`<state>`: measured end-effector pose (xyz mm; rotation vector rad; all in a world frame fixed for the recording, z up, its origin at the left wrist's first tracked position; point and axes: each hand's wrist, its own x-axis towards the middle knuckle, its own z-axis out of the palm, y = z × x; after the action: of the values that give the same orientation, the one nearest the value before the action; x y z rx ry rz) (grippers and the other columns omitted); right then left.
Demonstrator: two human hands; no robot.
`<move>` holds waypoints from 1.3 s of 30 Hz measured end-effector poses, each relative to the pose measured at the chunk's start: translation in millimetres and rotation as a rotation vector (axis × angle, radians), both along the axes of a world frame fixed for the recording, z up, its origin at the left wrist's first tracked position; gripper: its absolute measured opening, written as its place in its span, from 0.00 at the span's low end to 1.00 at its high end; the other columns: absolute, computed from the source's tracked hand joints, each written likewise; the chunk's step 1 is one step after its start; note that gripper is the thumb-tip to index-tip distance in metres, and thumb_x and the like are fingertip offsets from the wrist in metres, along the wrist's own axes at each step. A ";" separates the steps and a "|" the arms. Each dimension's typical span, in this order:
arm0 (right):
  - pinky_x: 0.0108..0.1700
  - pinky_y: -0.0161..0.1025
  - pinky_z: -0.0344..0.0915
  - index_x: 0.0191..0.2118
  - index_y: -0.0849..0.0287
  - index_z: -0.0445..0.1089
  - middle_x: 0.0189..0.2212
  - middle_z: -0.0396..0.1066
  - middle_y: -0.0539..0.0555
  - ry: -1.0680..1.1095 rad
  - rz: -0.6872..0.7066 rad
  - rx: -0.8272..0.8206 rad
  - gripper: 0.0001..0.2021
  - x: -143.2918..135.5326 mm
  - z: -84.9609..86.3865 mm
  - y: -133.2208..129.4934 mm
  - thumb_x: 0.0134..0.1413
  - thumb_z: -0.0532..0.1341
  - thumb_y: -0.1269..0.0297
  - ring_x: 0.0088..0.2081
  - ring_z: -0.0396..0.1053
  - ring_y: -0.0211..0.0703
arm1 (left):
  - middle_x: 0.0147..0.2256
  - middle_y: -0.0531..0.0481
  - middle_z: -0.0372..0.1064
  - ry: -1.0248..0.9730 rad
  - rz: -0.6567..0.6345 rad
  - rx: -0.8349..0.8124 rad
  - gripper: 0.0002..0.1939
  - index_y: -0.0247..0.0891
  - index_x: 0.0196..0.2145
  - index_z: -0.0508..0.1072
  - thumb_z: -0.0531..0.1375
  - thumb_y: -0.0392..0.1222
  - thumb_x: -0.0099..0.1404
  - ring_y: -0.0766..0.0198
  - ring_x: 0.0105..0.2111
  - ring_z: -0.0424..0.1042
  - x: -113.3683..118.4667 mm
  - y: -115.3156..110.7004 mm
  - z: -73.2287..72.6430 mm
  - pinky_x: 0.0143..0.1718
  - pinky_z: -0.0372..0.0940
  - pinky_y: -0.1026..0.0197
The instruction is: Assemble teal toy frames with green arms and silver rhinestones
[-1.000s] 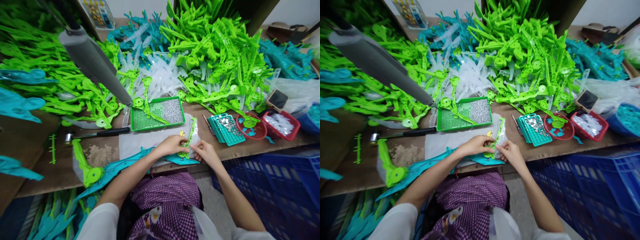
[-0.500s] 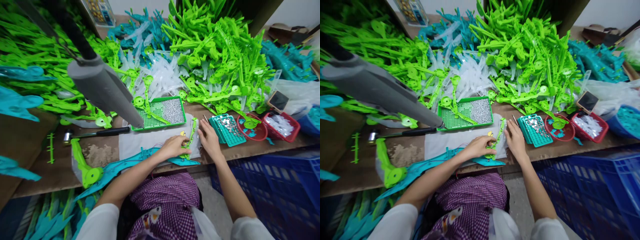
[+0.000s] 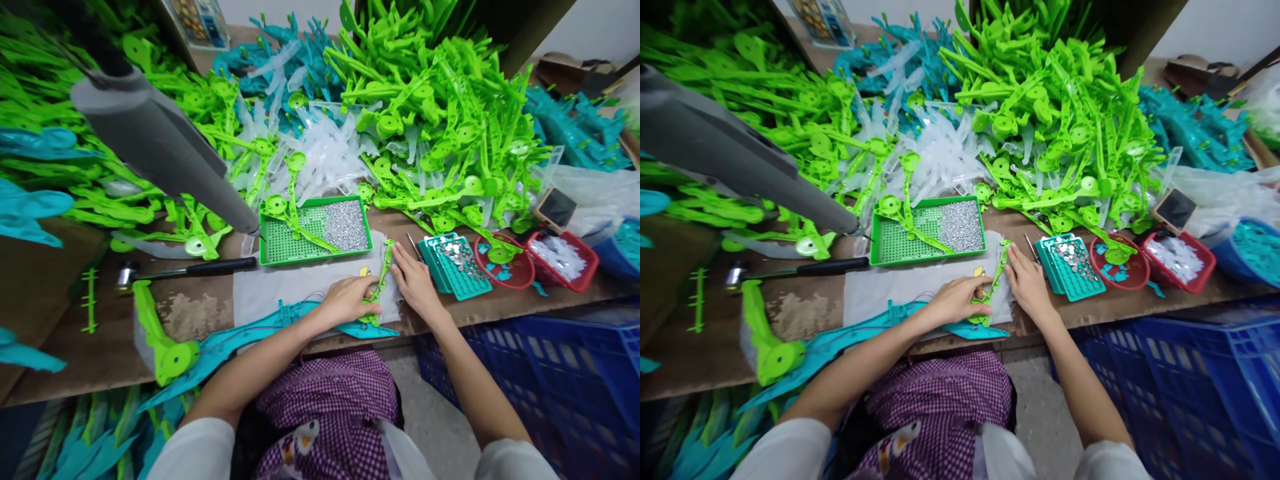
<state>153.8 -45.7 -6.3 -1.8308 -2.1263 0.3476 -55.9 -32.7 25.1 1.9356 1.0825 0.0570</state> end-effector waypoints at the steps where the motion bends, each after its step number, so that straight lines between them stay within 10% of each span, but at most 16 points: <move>1: 0.56 0.50 0.60 0.65 0.55 0.54 0.65 0.55 0.57 -0.038 0.018 0.002 0.24 -0.3 1.2 1.4 0.66 0.46 0.58 0.63 0.58 0.46 | 0.42 0.52 0.75 0.002 -0.008 0.004 0.33 0.44 0.57 0.66 0.66 0.52 0.56 0.55 0.45 0.72 -0.2 0.2 0.6 0.44 0.65 0.58; 18: 0.63 0.50 0.57 0.59 0.60 0.65 0.61 0.62 0.61 0.386 -0.064 0.068 0.23 -1.1 -8.3 6.3 0.63 0.52 0.55 0.62 0.61 0.48 | 0.43 0.51 0.75 -0.012 -0.008 0.009 0.33 0.42 0.57 0.67 0.65 0.55 0.56 0.55 0.45 0.72 -2.3 -1.9 0.8 0.46 0.65 0.58; 24: 0.51 0.47 0.62 0.45 0.55 0.72 0.43 0.75 0.56 0.238 0.025 0.282 0.13 -72.3 43.9 4.7 0.63 0.54 0.57 0.48 0.70 0.47 | 0.43 0.45 0.74 -0.032 -0.039 0.080 0.28 0.38 0.53 0.70 0.63 0.54 0.58 0.50 0.43 0.72 -3.8 -5.5 -6.7 0.43 0.66 0.56; 31: 0.42 0.43 0.52 0.36 0.57 0.72 0.37 0.74 0.56 0.002 0.241 0.200 0.14 -156.2 59.6 83.8 0.64 0.52 0.57 0.41 0.68 0.47 | 0.42 0.42 0.75 -0.010 -0.009 0.028 0.25 0.34 0.47 0.73 0.64 0.54 0.57 0.49 0.42 0.73 -4.7 -6.4 1.1 0.41 0.66 0.56; 39: 0.41 0.42 0.52 0.38 0.57 0.73 0.38 0.75 0.54 -0.003 0.077 0.180 0.11 -78.2 54.6 102.8 0.62 0.55 0.59 0.41 0.69 0.46 | 0.44 0.48 0.74 -0.058 -0.019 0.044 0.31 0.42 0.56 0.68 0.63 0.55 0.57 0.52 0.45 0.72 -7.4 -3.9 -3.0 0.45 0.66 0.56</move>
<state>75.6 57.1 48.3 -1.6545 -2.1571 0.1655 -63.3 -36.5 22.1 1.9718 1.0326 0.1265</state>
